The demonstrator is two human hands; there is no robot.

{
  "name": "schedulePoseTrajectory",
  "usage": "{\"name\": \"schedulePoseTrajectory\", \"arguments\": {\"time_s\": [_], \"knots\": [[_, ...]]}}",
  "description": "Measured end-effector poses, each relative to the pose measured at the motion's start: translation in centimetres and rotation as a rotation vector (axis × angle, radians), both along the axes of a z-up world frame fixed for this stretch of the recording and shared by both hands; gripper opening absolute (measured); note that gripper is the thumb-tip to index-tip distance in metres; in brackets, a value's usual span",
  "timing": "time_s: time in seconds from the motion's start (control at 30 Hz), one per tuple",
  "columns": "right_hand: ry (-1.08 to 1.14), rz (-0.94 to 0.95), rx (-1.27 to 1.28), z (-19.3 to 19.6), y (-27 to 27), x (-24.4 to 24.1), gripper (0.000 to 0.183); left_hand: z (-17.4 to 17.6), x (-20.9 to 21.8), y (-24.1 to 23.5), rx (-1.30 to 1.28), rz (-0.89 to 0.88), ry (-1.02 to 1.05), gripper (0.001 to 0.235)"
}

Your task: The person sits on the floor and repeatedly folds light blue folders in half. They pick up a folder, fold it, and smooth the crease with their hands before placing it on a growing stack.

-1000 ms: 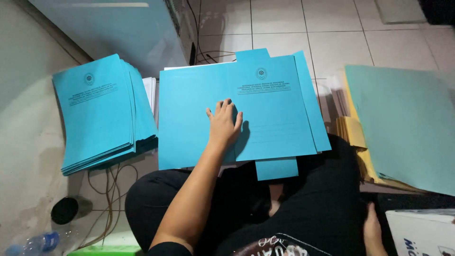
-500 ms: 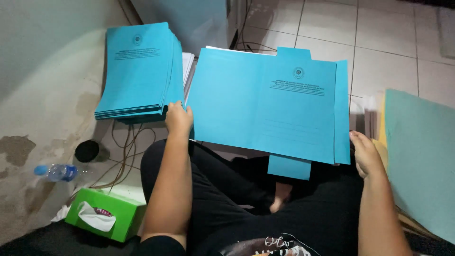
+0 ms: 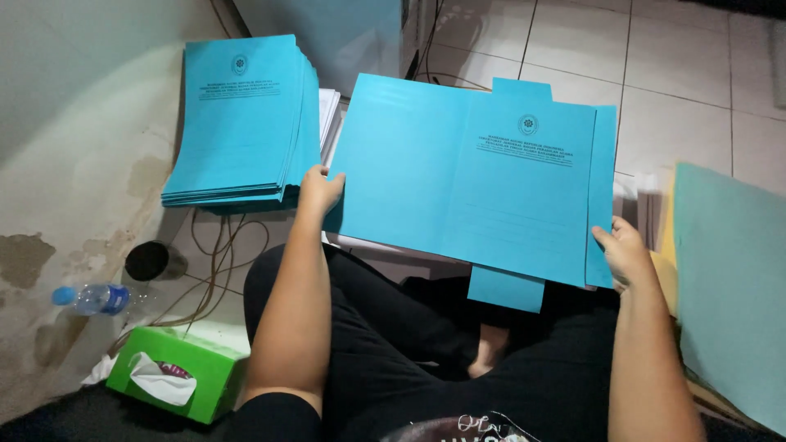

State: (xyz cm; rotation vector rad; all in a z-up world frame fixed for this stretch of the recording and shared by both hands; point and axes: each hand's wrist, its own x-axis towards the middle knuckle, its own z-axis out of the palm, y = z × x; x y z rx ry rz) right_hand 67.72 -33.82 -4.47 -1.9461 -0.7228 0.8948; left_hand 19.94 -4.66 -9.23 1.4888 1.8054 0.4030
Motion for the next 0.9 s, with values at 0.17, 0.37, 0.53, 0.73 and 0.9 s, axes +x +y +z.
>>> {"name": "schedulePoseTrajectory", "arguments": {"time_s": [0.17, 0.37, 0.53, 0.73, 0.9], "knots": [[0.006, 0.014, -0.027, -1.1, -0.3, 1.6, 0.032, 4.8, -1.6, -4.1, -0.119, -0.058, -0.043, 0.062], [0.062, 0.028, -0.017, -1.8, -1.1, 2.8, 0.029, 4.8, -2.8, -6.6, -0.11, -0.116, -0.021, 0.048], [0.083, 0.013, -0.006, -1.3, -0.1, 2.4, 0.029, 5.8, -2.1, -6.7, -0.066, -0.089, -0.031, 0.026], [0.07, 0.034, -0.095, -0.3, 0.0, 2.0, 0.029, 6.0, -2.1, -6.9, -0.195, -0.185, 0.042, 0.028], [-0.284, 0.06, -0.171, 0.2, -0.6, 1.4, 0.035, 4.7, -1.3, -8.8, 0.225, 0.007, 0.26, 0.024]]}}
